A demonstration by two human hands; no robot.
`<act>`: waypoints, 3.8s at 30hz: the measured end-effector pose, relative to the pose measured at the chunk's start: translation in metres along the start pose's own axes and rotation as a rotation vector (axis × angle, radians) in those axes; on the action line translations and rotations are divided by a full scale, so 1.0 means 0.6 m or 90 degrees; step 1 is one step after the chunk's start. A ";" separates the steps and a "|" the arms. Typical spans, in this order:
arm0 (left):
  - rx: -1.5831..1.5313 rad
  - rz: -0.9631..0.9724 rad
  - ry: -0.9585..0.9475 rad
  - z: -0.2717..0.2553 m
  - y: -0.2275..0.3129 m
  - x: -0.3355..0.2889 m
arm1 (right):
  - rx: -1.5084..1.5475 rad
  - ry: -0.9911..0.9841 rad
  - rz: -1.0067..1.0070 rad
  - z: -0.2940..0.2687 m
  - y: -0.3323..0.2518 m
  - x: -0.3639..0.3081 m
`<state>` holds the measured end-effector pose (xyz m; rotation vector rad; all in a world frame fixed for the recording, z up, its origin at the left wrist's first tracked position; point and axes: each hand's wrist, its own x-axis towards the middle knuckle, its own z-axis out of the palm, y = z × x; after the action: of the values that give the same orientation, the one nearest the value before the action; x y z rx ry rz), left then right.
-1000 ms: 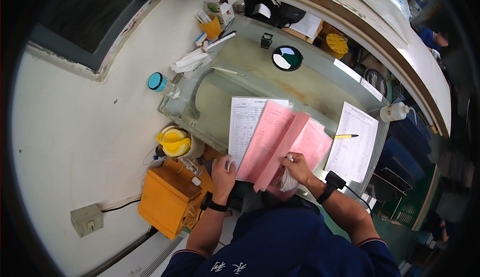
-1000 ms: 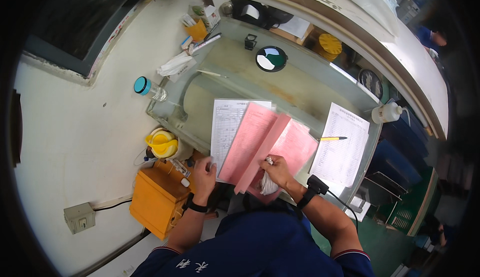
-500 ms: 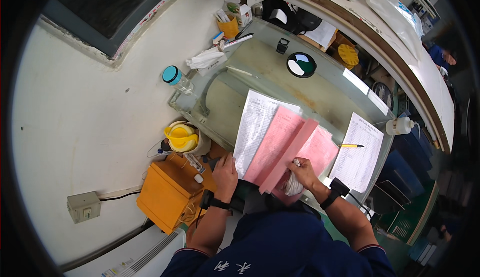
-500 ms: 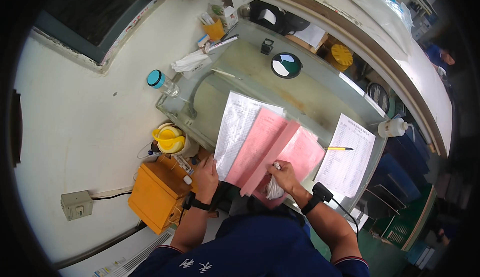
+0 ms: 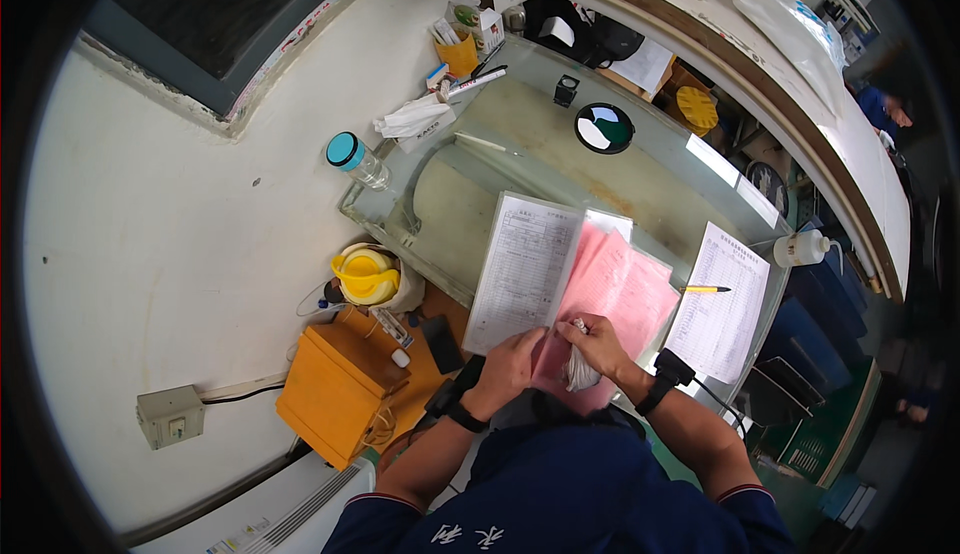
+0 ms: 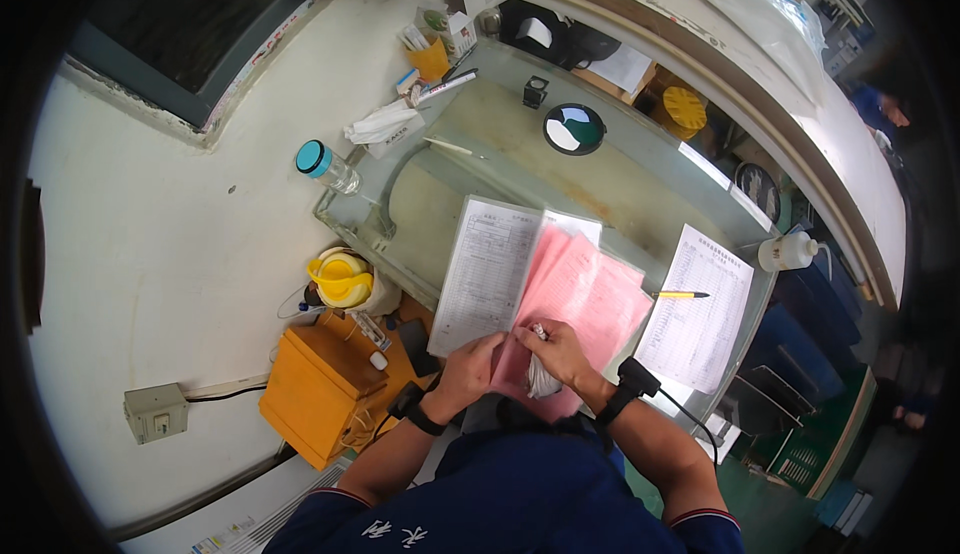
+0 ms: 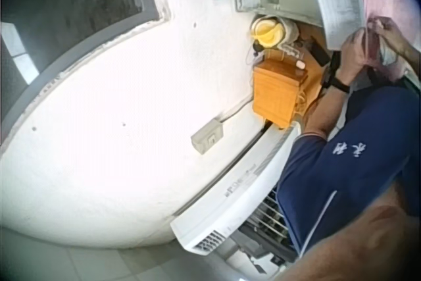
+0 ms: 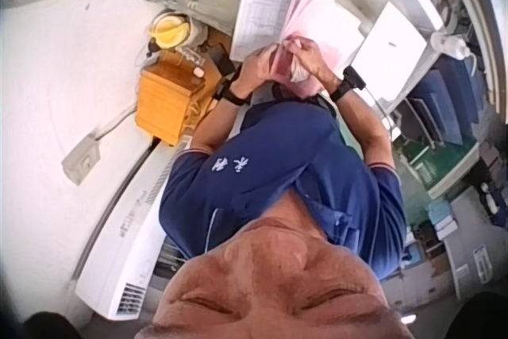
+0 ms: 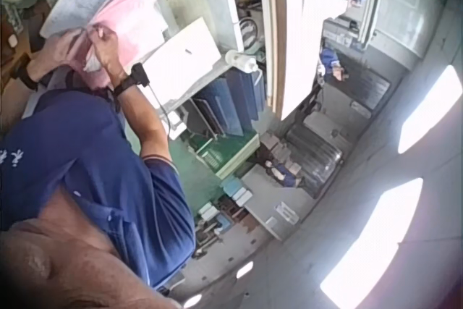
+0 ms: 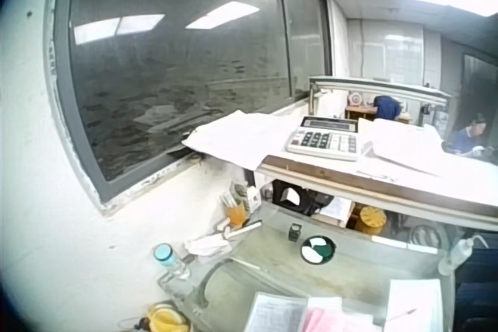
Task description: The recorder cleans hands, walks through a factory floor, inspects green circuit board panels, and reviews paperwork.
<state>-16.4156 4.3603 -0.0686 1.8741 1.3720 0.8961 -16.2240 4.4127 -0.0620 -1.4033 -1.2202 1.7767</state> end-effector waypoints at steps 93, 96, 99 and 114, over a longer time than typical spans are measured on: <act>-0.271 -0.335 0.395 -0.246 -0.104 -0.044 | -0.119 0.017 -0.033 0.026 -0.007 0.105; -0.314 -0.322 0.446 -0.262 -0.082 -0.045 | -0.163 0.027 -0.035 0.031 -0.027 0.149; -0.341 -0.287 0.492 -0.272 -0.061 -0.047 | -0.168 0.007 -0.040 0.044 -0.075 0.154; -0.512 -0.302 0.138 -0.106 -0.033 0.050 | -0.101 0.179 0.050 -0.082 -0.004 -0.041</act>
<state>-16.4716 4.4003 -0.0446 0.8262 1.2309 1.1815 -16.1704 4.4082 -0.0511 -1.7464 -1.1881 1.4939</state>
